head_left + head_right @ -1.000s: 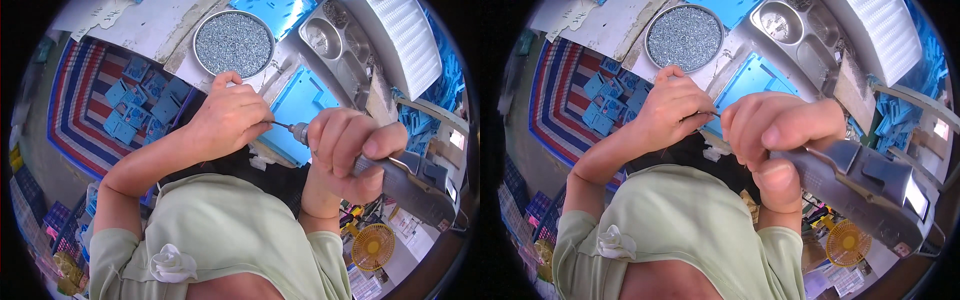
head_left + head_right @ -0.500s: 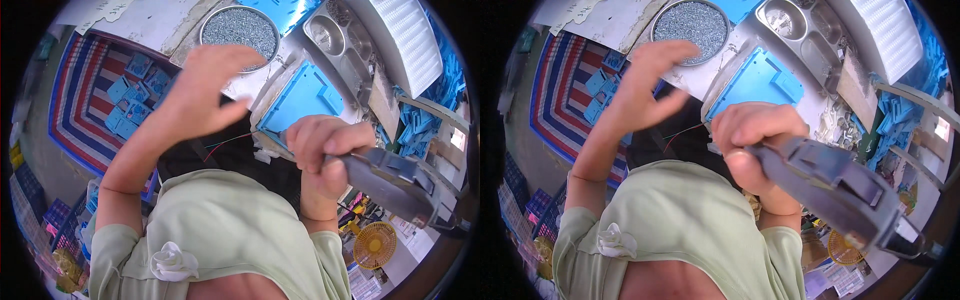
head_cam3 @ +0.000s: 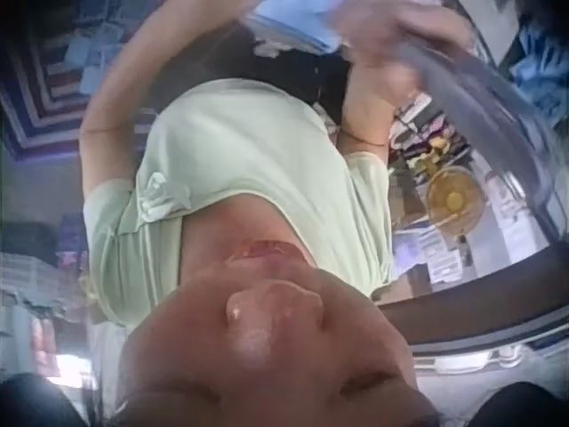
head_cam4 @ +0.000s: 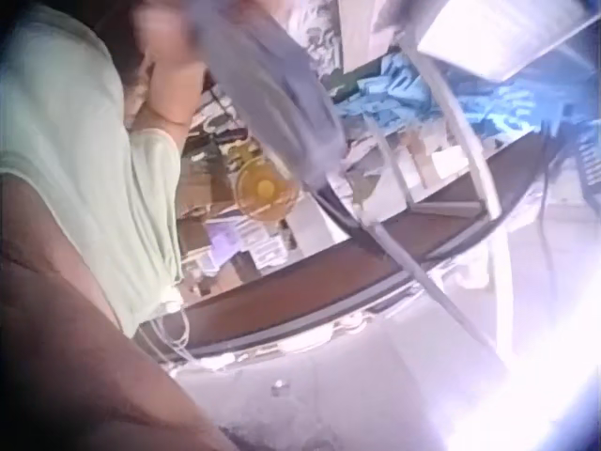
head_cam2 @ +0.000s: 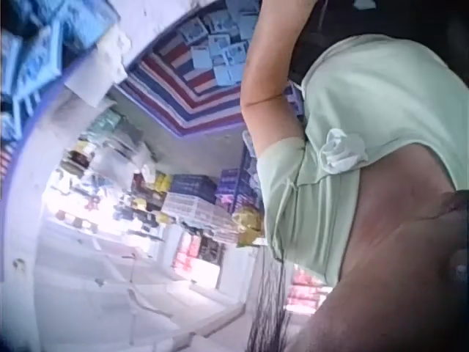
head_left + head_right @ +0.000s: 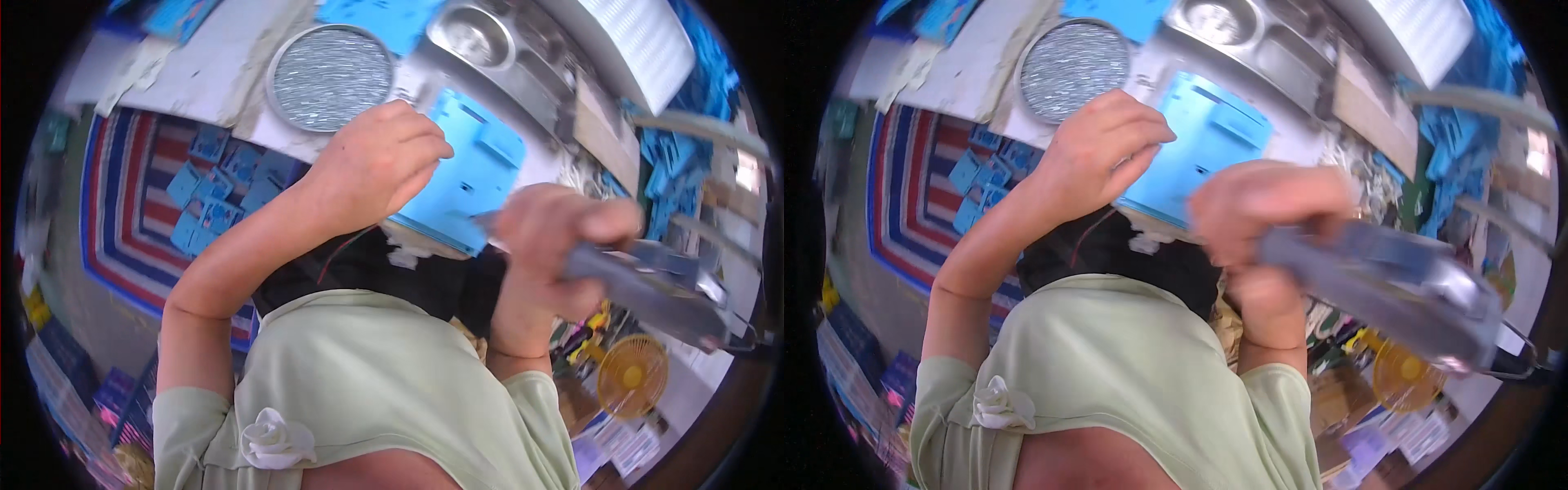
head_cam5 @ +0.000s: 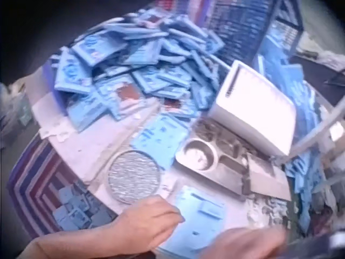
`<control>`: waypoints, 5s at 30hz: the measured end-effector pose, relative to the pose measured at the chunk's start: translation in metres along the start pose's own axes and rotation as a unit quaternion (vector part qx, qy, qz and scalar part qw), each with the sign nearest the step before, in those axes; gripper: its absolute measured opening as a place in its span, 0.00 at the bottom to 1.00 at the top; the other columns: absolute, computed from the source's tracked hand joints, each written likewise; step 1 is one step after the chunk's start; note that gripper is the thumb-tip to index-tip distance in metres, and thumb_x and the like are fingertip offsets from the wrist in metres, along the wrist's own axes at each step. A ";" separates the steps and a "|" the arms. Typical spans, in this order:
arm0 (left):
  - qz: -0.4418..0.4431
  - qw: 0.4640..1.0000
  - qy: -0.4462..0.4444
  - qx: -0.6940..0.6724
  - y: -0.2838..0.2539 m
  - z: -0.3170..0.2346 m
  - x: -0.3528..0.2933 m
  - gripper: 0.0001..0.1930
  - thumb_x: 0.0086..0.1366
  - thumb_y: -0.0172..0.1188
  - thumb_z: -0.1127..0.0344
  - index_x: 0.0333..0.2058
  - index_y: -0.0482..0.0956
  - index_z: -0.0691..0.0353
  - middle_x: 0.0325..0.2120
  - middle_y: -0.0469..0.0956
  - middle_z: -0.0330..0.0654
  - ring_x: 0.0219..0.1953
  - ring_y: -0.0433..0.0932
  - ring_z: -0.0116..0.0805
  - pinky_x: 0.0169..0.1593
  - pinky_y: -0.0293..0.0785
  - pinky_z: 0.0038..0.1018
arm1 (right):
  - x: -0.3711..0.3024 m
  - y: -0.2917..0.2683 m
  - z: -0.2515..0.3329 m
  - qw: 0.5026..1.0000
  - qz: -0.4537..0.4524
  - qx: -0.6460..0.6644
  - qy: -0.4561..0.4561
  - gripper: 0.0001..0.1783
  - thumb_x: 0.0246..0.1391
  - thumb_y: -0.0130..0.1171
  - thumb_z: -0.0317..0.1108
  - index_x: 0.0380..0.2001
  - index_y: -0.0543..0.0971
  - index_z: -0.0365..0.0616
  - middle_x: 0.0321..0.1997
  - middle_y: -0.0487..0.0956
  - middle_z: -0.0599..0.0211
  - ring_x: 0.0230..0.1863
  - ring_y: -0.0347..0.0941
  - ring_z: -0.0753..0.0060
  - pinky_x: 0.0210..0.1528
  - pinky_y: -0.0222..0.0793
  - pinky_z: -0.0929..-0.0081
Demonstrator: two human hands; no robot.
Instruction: Assembling and soldering components into a blue plastic electronic device housing.
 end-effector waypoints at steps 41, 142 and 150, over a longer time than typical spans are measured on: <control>0.122 0.988 0.037 0.086 0.045 -0.017 0.027 0.17 0.56 0.65 0.74 0.46 0.84 0.59 0.57 0.78 0.40 0.38 0.76 0.41 0.45 0.72 0.36 | -0.028 -0.076 0.022 0.984 -0.113 -0.140 0.001 0.14 0.67 0.56 0.38 0.48 0.70 0.41 0.18 0.64 0.74 0.19 0.61 0.74 0.26 0.62 0.68; 0.119 0.991 -0.055 -0.022 -0.009 -0.065 -0.027 0.22 0.53 0.75 0.68 0.48 0.81 0.59 0.38 0.79 0.45 0.33 0.76 0.38 0.40 0.72 0.35 | -0.077 -0.093 -0.038 0.893 -0.204 -0.237 0.322 0.21 0.71 0.55 0.46 0.37 0.79 0.36 0.30 0.75 0.76 0.34 0.67 0.86 0.37 0.66 0.78; 0.189 0.977 0.032 0.090 0.015 -0.034 -0.036 0.21 0.57 0.65 0.67 0.51 0.81 0.58 0.41 0.76 0.40 0.46 0.77 0.40 0.47 0.71 0.37 | -0.037 -0.106 -0.036 0.714 0.027 -0.610 0.342 0.27 0.60 0.61 0.54 0.20 0.82 0.41 0.19 0.77 0.50 0.26 0.76 0.42 0.29 0.68 0.53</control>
Point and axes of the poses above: each hand's wrist, its own x-axis towards the middle knuckle, its own y-axis out of the palm, z = x × y, the point moved 2 cm from there along x, towards the middle knuckle
